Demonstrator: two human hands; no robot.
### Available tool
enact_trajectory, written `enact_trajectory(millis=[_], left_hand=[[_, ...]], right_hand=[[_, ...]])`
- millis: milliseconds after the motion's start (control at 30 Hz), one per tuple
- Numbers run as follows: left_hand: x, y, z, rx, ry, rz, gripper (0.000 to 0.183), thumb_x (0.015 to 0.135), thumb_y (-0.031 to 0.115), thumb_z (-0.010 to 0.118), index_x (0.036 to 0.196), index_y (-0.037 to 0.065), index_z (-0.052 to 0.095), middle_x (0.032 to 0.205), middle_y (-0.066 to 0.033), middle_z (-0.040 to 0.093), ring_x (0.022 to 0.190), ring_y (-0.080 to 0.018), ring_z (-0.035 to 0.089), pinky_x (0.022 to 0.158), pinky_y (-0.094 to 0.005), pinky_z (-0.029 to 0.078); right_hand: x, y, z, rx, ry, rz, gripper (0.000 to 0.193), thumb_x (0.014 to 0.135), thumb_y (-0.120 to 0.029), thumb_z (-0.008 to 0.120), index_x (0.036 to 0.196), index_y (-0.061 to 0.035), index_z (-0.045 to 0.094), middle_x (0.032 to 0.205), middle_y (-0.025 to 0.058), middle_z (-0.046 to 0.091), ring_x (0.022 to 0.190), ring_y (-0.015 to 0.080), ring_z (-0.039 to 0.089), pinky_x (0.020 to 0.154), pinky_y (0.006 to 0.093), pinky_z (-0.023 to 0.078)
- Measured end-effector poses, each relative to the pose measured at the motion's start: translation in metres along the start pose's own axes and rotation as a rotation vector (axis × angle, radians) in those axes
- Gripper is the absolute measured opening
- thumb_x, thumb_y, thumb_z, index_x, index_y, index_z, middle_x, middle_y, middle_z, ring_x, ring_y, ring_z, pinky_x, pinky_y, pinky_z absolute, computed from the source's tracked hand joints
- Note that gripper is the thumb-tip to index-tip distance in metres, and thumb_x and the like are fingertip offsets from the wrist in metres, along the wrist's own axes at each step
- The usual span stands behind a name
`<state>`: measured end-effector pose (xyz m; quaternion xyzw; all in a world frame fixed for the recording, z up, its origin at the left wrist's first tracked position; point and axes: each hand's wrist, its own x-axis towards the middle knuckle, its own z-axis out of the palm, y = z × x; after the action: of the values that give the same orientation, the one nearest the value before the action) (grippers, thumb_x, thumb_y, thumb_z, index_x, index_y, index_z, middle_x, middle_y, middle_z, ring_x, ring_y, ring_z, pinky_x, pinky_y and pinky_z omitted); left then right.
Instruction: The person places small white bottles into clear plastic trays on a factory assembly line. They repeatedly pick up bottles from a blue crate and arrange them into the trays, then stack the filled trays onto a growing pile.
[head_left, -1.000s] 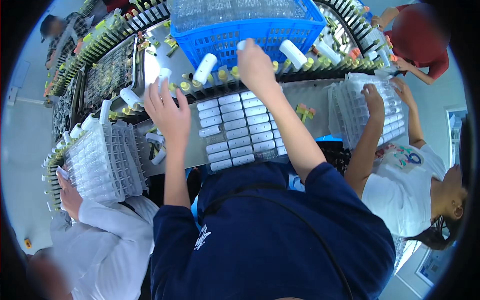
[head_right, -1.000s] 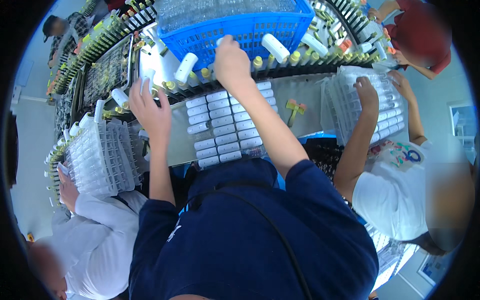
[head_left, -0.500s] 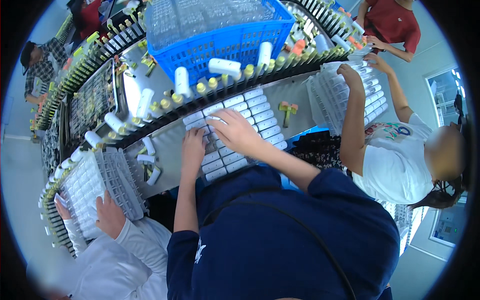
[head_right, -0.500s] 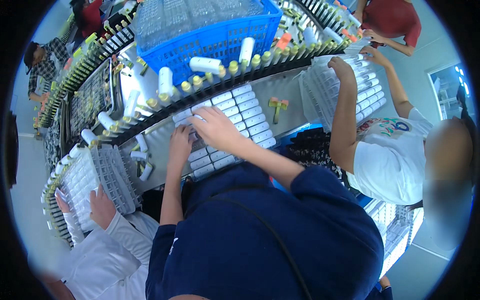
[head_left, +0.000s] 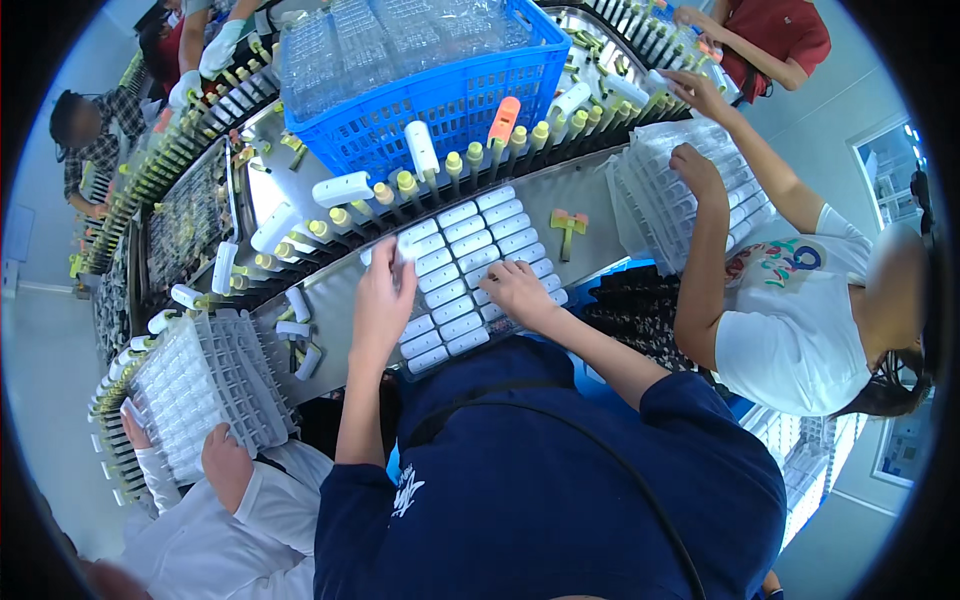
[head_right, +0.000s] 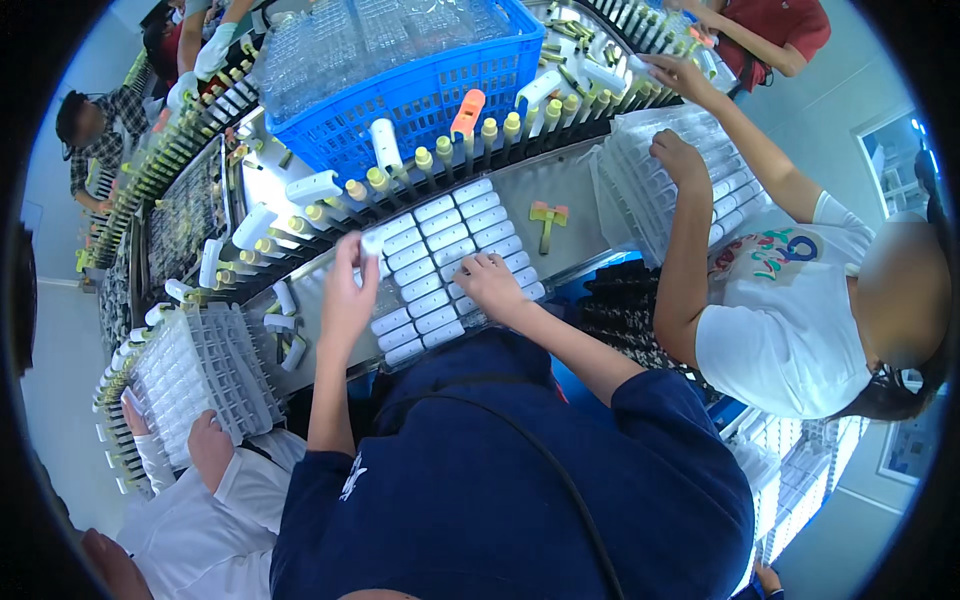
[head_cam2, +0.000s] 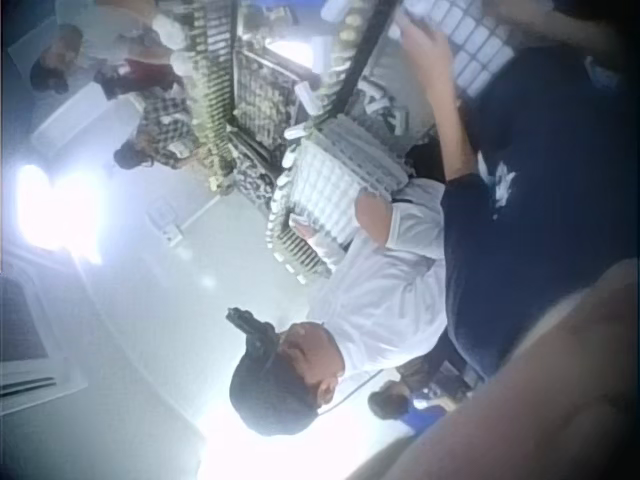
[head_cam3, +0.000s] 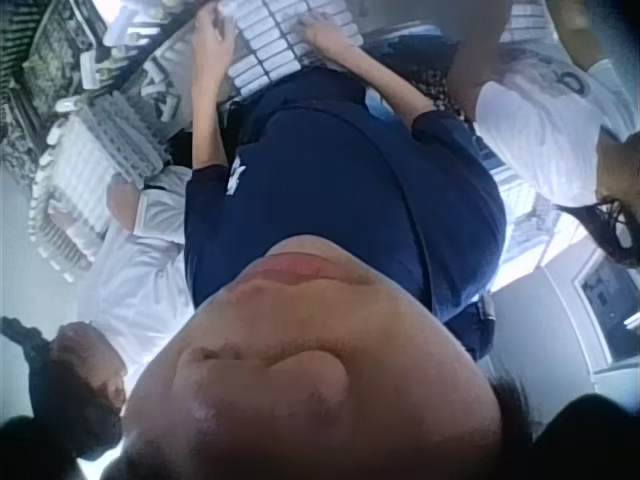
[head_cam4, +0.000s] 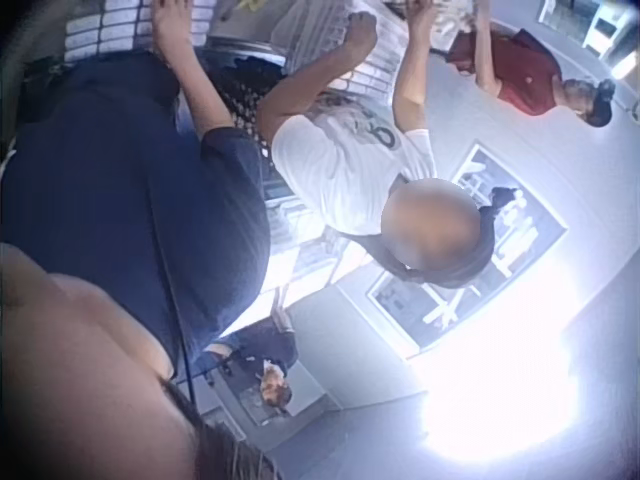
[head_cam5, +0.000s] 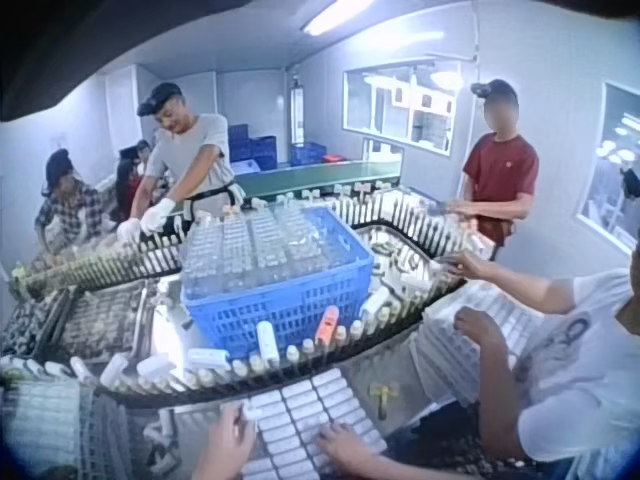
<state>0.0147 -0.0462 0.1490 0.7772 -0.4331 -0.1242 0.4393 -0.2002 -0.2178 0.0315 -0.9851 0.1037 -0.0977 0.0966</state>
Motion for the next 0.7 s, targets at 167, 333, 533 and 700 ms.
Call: enact_trajectory(millis=[167, 333, 533, 700], left_hand=[[0.092, 0.062, 0.010, 0.028, 0.310, 0.067, 0.039, 0.105, 0.023, 0.064, 0.132, -0.005, 0.062, 0.116, -0.0302, 0.071, 0.103, -0.0454, 0.071, 0.087, -0.0501, 0.056], [0.151, 0.072, 0.048, 0.278, 0.327, 0.187, 0.032, 0.105, 0.026, 0.063, 0.120, -0.002, 0.065, 0.105, -0.0230, 0.072, 0.100, -0.0430, 0.069, 0.086, -0.0522, 0.055], [0.154, 0.041, 0.058, 0.717, 0.343, 0.180, 0.043, 0.100, 0.027, 0.070, 0.134, 0.004, 0.057, 0.106, -0.0149, 0.070, 0.096, -0.0373, 0.069, 0.078, -0.0475, 0.059], [0.128, 0.033, 0.028, 0.820, 0.298, 0.146, 0.061, 0.090, 0.026, 0.079, 0.143, 0.009, 0.053, 0.119, -0.0094, 0.065, 0.103, -0.0346, 0.066, 0.078, -0.0456, 0.060]], right_hand=[[0.003, 0.002, 0.002, -0.022, 0.004, -0.059, 0.027, 0.084, -0.009, 0.068, 0.111, -0.0110, 0.069, 0.117, 0.0078, 0.059, 0.115, 0.0272, 0.059, 0.099, 0.0457, 0.048], [0.003, 0.004, 0.008, -0.118, -0.011, -0.114, 0.022, 0.085, -0.010, 0.065, 0.107, -0.0071, 0.068, 0.122, 0.0085, 0.058, 0.115, 0.0262, 0.059, 0.099, 0.0430, 0.048], [0.008, 0.007, 0.003, -0.149, -0.026, -0.182, 0.019, 0.090, -0.016, 0.063, 0.107, -0.0109, 0.069, 0.115, 0.0049, 0.058, 0.111, 0.0215, 0.059, 0.093, 0.0379, 0.049], [0.008, 0.013, 0.005, -0.110, -0.020, -0.221, 0.021, 0.091, -0.015, 0.064, 0.111, -0.0095, 0.068, 0.114, 0.0082, 0.060, 0.111, 0.0256, 0.061, 0.096, 0.0436, 0.050]])
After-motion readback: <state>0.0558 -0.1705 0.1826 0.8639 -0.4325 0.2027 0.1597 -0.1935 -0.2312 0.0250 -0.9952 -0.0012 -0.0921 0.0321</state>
